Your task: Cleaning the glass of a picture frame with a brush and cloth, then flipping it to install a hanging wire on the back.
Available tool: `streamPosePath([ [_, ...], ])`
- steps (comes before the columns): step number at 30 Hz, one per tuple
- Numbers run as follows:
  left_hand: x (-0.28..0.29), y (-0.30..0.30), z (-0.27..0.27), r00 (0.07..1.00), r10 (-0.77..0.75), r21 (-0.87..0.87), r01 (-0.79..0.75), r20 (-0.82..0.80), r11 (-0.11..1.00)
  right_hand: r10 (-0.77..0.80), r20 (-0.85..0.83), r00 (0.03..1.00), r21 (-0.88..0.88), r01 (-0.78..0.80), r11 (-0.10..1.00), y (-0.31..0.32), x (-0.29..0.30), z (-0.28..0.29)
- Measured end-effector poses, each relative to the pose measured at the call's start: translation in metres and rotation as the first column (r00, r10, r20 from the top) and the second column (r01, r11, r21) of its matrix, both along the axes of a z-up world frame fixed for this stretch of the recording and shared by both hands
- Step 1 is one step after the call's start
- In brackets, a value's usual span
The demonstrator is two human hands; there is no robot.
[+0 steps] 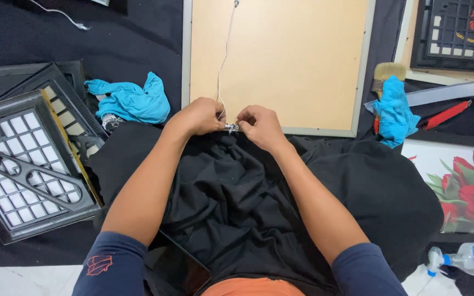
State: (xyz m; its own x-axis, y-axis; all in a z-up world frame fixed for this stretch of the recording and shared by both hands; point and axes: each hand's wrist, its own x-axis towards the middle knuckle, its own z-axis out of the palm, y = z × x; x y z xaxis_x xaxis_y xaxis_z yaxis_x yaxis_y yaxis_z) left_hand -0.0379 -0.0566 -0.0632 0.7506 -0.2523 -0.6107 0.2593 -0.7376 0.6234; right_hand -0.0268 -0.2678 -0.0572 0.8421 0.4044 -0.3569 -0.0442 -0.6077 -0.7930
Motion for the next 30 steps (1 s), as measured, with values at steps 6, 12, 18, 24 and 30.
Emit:
streamPosePath([
  [6, 0.002, 0.001, 0.023, 0.999, -0.03, 0.003, 0.03, -0.012, 1.0, 0.088, 0.009, 0.996, -0.004, -0.088, 0.996, 0.0, 0.0, 0.001],
  [12, 0.002, -0.002, 0.007, 1.0, -0.025, 0.008, 0.025, 0.001, 1.0, 0.155, 0.049, 0.987, -0.044, -0.153, 0.987, 0.003, -0.004, 0.01],
  [18, 0.005, -0.001, 0.013, 0.997, -0.064, 0.003, 0.064, -0.031, 0.998, 0.223, 0.253, 0.941, -0.171, -0.183, 0.968, 0.004, -0.018, -0.011],
  [24, 0.002, -0.001, 0.003, 0.999, 0.024, -0.076, -0.027, -0.047, 0.997, 0.214, 0.304, 0.928, -0.167, -0.169, 0.971, 0.006, -0.026, -0.017],
  [30, 0.004, -0.001, -0.027, 0.996, 0.049, -0.103, -0.057, -0.073, 0.993, 0.334, 0.452, 0.827, -0.308, -0.206, 0.929, 0.008, -0.028, -0.04],
])
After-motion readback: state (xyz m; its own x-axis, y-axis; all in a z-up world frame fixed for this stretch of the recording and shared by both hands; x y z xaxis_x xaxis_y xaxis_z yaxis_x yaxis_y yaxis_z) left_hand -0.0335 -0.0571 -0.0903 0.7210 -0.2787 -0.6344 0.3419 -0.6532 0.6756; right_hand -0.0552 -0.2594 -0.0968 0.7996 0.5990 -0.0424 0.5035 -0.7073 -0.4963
